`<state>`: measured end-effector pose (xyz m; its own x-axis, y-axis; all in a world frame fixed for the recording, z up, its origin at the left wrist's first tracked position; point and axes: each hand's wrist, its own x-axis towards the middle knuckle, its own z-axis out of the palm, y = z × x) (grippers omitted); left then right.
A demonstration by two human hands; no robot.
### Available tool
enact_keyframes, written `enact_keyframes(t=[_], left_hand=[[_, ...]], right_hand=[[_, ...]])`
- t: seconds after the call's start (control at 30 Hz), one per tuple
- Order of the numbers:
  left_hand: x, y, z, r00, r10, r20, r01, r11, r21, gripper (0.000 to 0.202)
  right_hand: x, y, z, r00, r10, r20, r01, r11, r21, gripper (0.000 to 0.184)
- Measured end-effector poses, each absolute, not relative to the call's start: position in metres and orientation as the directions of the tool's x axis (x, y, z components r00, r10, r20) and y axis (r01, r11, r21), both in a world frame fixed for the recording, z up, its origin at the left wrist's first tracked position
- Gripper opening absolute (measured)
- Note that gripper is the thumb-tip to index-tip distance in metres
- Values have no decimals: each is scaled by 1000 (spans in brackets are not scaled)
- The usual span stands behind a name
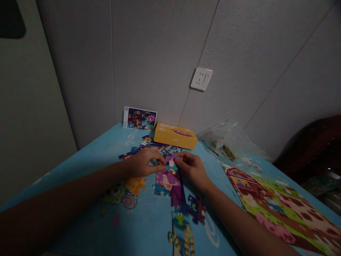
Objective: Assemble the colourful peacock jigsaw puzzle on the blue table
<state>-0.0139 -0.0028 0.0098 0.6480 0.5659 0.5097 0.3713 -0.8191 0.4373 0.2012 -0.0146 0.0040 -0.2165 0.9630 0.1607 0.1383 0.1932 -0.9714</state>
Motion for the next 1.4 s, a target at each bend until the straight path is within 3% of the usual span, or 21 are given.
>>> enact_keyframes(t=[0.2, 0.3, 0.4, 0.5, 0.63, 0.73, 0.93, 1.13, 1.3, 1.4], left_hand=[[-13, -4, 6, 574, 679, 457, 393, -718, 574, 30], [-12, -3, 3, 609, 636, 475, 379, -759, 529, 40], [-12, -3, 1, 641, 585, 497, 365, -802, 473, 33], [-12, -4, 2, 646, 587, 489, 354, -797, 489, 28], [-12, -4, 3, 622, 641, 449, 372, -747, 552, 19], [-12, -3, 3, 557, 694, 456, 409, -707, 577, 17], [-12, 4, 4, 383, 777, 500, 518, -629, 580, 21], [-14, 9, 4, 257, 805, 534, 598, -567, 566, 26], [-18, 14, 6, 166, 827, 537, 730, -470, 497, 30], [-26, 22, 3, 108, 856, 506, 802, -375, 464, 32]], right_hand=[[200, -14, -1, -311, 936, 166, 145, 219, -965, 36], [199, -16, -3, -389, 910, 145, 177, 228, -957, 35], [198, -18, -3, -424, 896, 127, 224, 240, -944, 35], [198, -20, -1, -428, 892, 144, 249, 269, -930, 34], [206, -14, 3, -329, 919, 217, 340, 330, -881, 39], [218, -5, 5, -166, 933, 319, 517, 358, -778, 41], [233, 6, 8, -59, 937, 344, 812, 245, -530, 28], [229, 3, 5, -118, 955, 271, 859, 235, -455, 22], [229, 6, 2, -148, 955, 259, 883, 245, -401, 27], [228, 0, 9, -181, 953, 241, 844, 277, -459, 24]])
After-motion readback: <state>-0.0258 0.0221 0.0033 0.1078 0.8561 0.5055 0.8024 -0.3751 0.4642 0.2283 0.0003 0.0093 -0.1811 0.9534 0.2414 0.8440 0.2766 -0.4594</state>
